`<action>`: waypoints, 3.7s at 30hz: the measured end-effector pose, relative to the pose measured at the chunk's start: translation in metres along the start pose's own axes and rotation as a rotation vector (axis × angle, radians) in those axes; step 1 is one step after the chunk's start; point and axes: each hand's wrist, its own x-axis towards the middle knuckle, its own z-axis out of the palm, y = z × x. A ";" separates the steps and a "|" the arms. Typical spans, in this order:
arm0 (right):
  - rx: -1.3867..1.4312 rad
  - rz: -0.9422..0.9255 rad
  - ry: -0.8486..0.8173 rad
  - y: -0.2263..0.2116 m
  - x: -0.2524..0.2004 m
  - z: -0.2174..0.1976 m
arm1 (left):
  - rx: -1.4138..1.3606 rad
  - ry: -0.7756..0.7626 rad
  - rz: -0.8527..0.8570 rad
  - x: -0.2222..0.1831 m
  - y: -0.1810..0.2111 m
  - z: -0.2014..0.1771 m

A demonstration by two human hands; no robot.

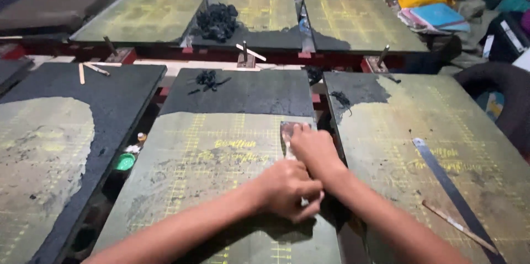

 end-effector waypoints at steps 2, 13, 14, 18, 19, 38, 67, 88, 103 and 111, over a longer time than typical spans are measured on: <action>0.070 0.022 -0.107 0.002 0.005 0.026 | -0.014 -0.003 -0.043 0.009 -0.010 -0.008; 0.668 0.406 -0.468 0.040 0.048 -0.022 | -0.310 0.146 -0.270 0.080 -0.032 -0.043; 0.729 0.489 -0.431 0.039 0.046 -0.020 | -0.268 0.104 -0.229 0.072 -0.031 -0.038; 0.383 -0.102 -0.432 0.026 0.030 -0.047 | -0.130 -0.008 -0.218 0.031 0.000 -0.036; 0.378 -0.100 -0.420 0.018 0.032 -0.042 | -0.120 -0.009 -0.208 0.031 0.006 -0.047; 0.182 -0.107 -0.103 -0.029 0.029 -0.035 | 0.014 0.094 -0.153 0.001 0.029 -0.046; 0.421 -0.100 -0.371 -0.088 0.107 -0.055 | 0.071 0.033 -0.240 -0.044 -0.006 -0.115; 0.300 -0.172 -0.020 -0.121 0.093 -0.015 | 0.075 0.034 -0.293 -0.059 0.014 -0.121; 0.427 -0.053 -0.447 -0.112 0.137 -0.002 | 0.017 0.161 -0.350 -0.062 -0.015 -0.124; 0.628 -0.253 -0.392 -0.144 0.118 -0.140 | 0.049 0.086 -0.277 -0.087 0.036 -0.161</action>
